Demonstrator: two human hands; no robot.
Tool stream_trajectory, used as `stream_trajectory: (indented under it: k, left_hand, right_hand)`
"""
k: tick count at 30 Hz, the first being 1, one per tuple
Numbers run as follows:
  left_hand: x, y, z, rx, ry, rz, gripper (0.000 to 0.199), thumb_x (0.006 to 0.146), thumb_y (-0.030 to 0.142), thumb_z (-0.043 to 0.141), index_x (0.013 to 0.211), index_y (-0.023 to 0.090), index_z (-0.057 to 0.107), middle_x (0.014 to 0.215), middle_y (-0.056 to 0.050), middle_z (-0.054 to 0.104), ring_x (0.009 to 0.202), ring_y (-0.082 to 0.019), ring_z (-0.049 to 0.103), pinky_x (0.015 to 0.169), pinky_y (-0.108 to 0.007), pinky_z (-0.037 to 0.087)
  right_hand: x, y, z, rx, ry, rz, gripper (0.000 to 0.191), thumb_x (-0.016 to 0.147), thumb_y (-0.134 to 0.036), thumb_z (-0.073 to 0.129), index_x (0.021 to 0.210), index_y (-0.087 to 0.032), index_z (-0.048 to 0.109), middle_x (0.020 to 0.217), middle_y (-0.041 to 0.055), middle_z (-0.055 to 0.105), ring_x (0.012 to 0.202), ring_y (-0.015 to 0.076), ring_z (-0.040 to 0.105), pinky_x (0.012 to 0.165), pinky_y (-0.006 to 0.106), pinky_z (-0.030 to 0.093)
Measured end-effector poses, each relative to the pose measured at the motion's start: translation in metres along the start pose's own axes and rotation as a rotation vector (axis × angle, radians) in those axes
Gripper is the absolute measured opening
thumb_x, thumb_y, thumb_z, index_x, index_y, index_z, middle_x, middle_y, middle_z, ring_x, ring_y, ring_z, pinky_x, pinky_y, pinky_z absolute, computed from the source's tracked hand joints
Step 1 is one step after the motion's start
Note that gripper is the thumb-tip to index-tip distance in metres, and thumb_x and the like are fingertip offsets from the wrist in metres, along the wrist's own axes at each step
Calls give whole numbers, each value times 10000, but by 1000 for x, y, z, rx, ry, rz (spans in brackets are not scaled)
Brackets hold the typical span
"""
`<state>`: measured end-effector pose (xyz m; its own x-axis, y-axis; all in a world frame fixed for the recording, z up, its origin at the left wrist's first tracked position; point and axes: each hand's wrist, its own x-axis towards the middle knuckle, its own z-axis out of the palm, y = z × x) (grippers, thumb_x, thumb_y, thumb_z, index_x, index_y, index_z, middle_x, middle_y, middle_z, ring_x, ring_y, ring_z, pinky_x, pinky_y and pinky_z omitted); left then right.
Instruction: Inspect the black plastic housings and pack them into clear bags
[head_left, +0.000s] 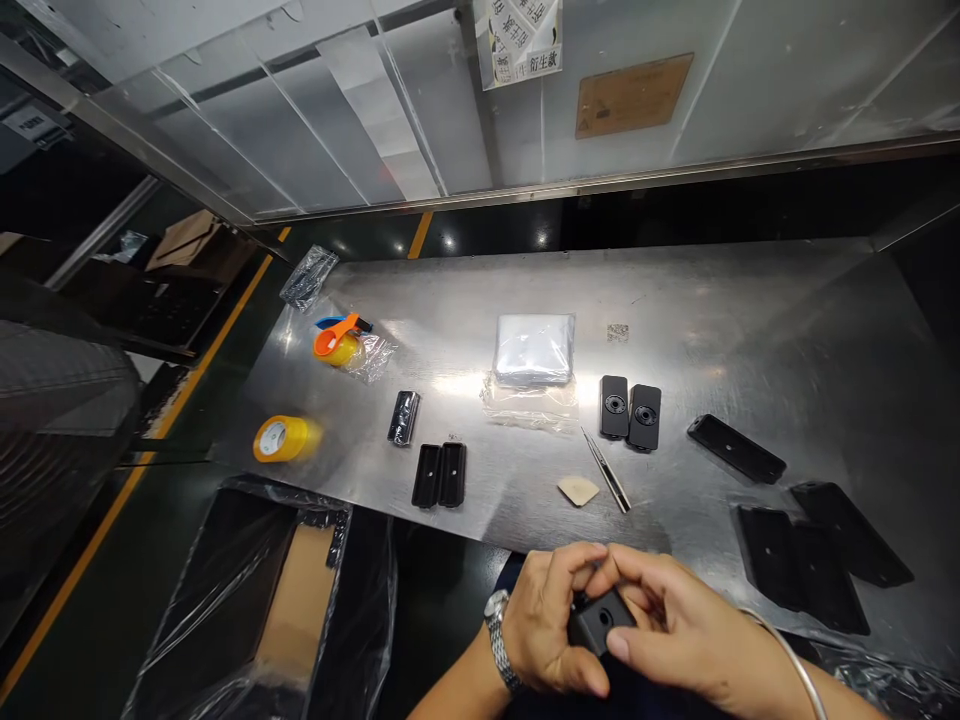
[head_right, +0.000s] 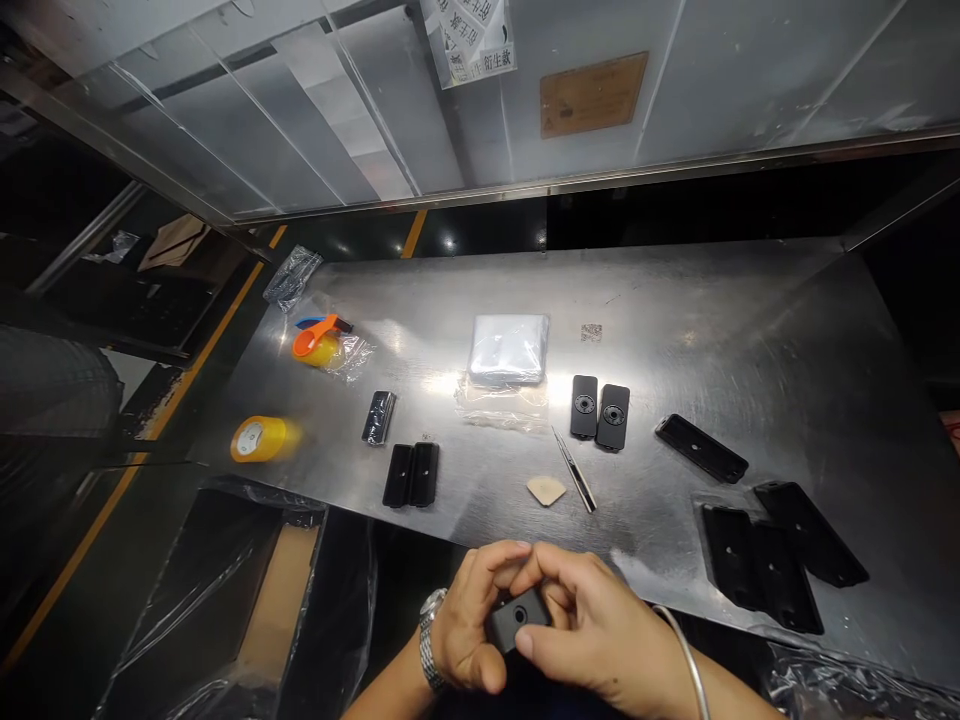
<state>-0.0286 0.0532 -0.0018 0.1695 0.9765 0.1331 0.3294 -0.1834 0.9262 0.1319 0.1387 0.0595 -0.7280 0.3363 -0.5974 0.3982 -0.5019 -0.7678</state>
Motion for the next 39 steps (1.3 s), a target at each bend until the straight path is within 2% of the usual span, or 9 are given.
stream_trajectory:
  k: [2,4,7,11,15,19,25,35,39]
  left_hand:
    - [-4,-7,4,-41,3,9,1009,487,870,409,1210,168,351,859,-100,632,741,-245,599,705,-368,467]
    - [-8,-15,9,-137,-14,-11,1089,364,874,478,1184,167,362,809,-76,627,721,-237,599,713,-362,473]
    - [-14,-27,20,-259,-28,-54,1111,292,861,511,1151,169,375,767,-54,620,708,-233,605,736,-373,473]
    - [-22,-42,35,-305,7,-66,1123,239,831,554,1147,194,373,729,-49,618,705,-264,614,721,-410,477]
    - [-24,-46,37,-246,22,-53,1085,257,806,586,1139,206,385,759,-67,616,717,-272,616,703,-406,485]
    - [-13,-28,21,-125,15,67,1122,277,823,572,1178,189,356,855,-74,584,731,-238,603,688,-363,499]
    - [13,6,6,167,240,346,1060,420,860,468,1208,162,343,703,-14,543,504,-139,501,488,-291,473]
    - [16,20,7,407,355,381,1012,504,863,359,1177,108,391,660,-27,580,517,-171,576,510,-307,523]
    - [16,22,8,442,389,360,987,515,863,354,1154,112,412,670,-35,587,557,-196,609,529,-326,542]
  right_hand:
    - [-3,-3,1,-12,9,-33,152,708,-191,595,851,-170,548,504,-109,352,457,47,373,465,166,322]
    - [-5,-4,1,27,-38,45,161,745,-206,549,902,-169,539,475,-106,418,389,39,369,424,160,319]
    - [-5,1,0,132,-94,134,201,831,-254,437,976,-149,527,464,-58,553,315,38,387,358,135,303]
    - [-4,9,0,246,-131,95,255,871,-330,428,984,-128,535,482,-29,594,316,28,427,354,111,307]
    - [-4,13,1,293,-154,65,317,833,-427,502,945,-131,524,461,-37,578,296,21,392,327,102,261]
    - [-4,8,5,275,-80,109,296,812,-431,509,916,-154,522,400,-85,491,275,18,299,306,108,239]
    - [-6,-2,15,195,90,40,198,785,-353,520,790,-156,544,518,-91,368,400,23,271,354,123,216]
    - [-5,10,18,100,164,-1,256,832,-391,444,852,-169,571,561,-73,392,393,35,302,348,144,264]
    - [-5,11,18,125,150,-12,193,817,-306,457,884,-168,574,541,-77,388,389,39,330,366,147,301]
